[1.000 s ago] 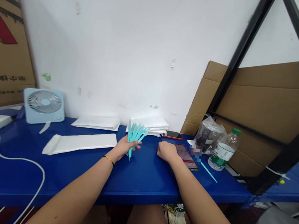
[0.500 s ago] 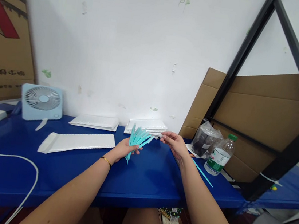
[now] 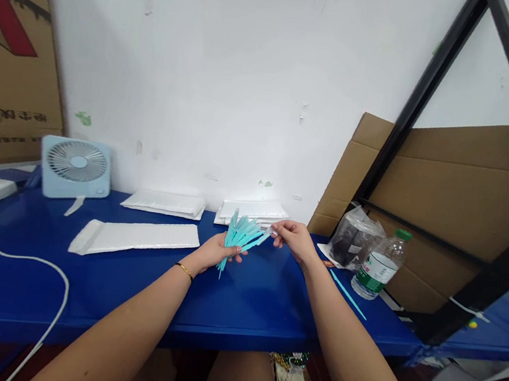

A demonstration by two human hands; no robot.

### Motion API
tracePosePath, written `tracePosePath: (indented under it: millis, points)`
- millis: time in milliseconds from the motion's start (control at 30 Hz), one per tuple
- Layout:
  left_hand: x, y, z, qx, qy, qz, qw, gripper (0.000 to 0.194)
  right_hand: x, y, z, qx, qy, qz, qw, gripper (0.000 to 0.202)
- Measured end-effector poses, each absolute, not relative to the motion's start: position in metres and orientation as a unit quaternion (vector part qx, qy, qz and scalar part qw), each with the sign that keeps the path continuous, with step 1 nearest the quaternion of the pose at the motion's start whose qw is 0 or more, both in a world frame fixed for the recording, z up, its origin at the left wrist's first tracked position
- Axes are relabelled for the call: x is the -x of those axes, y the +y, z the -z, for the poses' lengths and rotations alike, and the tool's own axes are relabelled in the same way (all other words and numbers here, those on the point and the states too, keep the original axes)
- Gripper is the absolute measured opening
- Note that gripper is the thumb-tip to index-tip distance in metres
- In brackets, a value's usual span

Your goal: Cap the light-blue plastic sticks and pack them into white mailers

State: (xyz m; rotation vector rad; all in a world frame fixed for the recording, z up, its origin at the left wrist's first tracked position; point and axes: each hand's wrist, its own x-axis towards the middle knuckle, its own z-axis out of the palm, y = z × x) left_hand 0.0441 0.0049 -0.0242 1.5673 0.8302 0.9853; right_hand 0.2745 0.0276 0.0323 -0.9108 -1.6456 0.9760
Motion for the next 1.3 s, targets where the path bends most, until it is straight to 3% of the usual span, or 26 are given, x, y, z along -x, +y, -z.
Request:
tracePosePath:
  millis: [233,433,1000,1300]
  points:
    - [-0.043,0.005,0.025,-0.657,0.35,-0.406,0.531,0.04,-0.263,0.027,-0.036,0.387,-0.717,-0.379,0.44,0.035]
    - [-0.044,0.003,0.023,-0.659,0.34,-0.407,0.533,0.039,-0.27,0.026,-0.042,0.399,-0.695,-0.36,0.477,0.034]
    - [-0.044,0.002,0.022,-0.655,0.336,-0.413,0.536,0.039,-0.258,0.019,-0.041,0.407,-0.743,-0.316,0.428,0.035]
    - [-0.045,-0.001,0.019,-0.66,0.329,-0.412,0.535,0.036,-0.266,0.025,-0.044,0.421,-0.693,-0.463,0.358,0.029]
